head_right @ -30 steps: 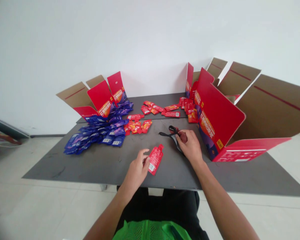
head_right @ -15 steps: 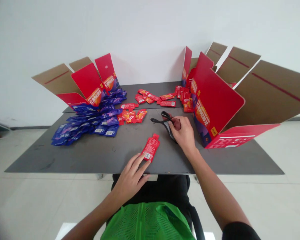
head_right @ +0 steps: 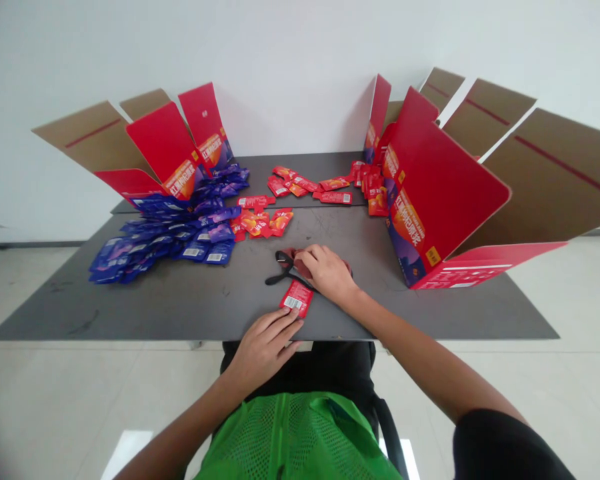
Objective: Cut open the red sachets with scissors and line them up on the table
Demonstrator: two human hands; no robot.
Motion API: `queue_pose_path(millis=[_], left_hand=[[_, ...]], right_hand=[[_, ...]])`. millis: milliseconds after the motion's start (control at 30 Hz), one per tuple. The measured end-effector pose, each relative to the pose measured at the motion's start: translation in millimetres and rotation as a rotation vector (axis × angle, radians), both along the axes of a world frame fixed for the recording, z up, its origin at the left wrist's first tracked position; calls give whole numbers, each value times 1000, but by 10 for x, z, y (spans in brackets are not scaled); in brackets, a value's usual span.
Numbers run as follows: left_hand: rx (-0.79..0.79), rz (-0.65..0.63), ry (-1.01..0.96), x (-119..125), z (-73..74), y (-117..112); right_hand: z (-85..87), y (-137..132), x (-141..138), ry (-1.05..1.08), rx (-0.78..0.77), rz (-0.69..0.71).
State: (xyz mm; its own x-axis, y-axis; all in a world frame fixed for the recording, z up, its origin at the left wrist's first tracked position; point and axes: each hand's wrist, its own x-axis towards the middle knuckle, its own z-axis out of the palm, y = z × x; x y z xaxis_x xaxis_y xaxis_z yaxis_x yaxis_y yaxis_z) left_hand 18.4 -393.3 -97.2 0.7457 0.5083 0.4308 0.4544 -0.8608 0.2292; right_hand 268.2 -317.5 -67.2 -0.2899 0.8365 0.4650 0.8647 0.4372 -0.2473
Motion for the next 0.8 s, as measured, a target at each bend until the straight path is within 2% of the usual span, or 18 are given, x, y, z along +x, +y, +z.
queue_pose_path(millis=[100, 167, 233, 333, 400, 533, 667, 733, 800], left_hand=[[-3, -9, -41, -6, -27, 15], [1, -16, -61, -8, -42, 19], [-1, -18, -71, -9, -47, 18], [-40, -7, -52, -10, -39, 16], [-65, -4, -43, -12, -33, 20], [-53, -15, -78, -13, -35, 30], [-66, -5, -79, -9, -50, 35], [-70, -1, -86, -7, -65, 37], [-69, -1, -98, -6, -79, 35]], right_hand=[[137, 140, 93, 55, 43, -67], [202, 74, 13, 174, 96, -93], [208, -91, -154, 240, 106, -26], [111, -334, -390, 160, 14, 187], [19, -367, -428, 103, -29, 220], [-80, -69, -194, 43, -23, 69], [32, 258, 50, -20, -1, -29], [134, 259, 28, 13, 36, -63], [213, 133, -101, 92, 64, -53]])
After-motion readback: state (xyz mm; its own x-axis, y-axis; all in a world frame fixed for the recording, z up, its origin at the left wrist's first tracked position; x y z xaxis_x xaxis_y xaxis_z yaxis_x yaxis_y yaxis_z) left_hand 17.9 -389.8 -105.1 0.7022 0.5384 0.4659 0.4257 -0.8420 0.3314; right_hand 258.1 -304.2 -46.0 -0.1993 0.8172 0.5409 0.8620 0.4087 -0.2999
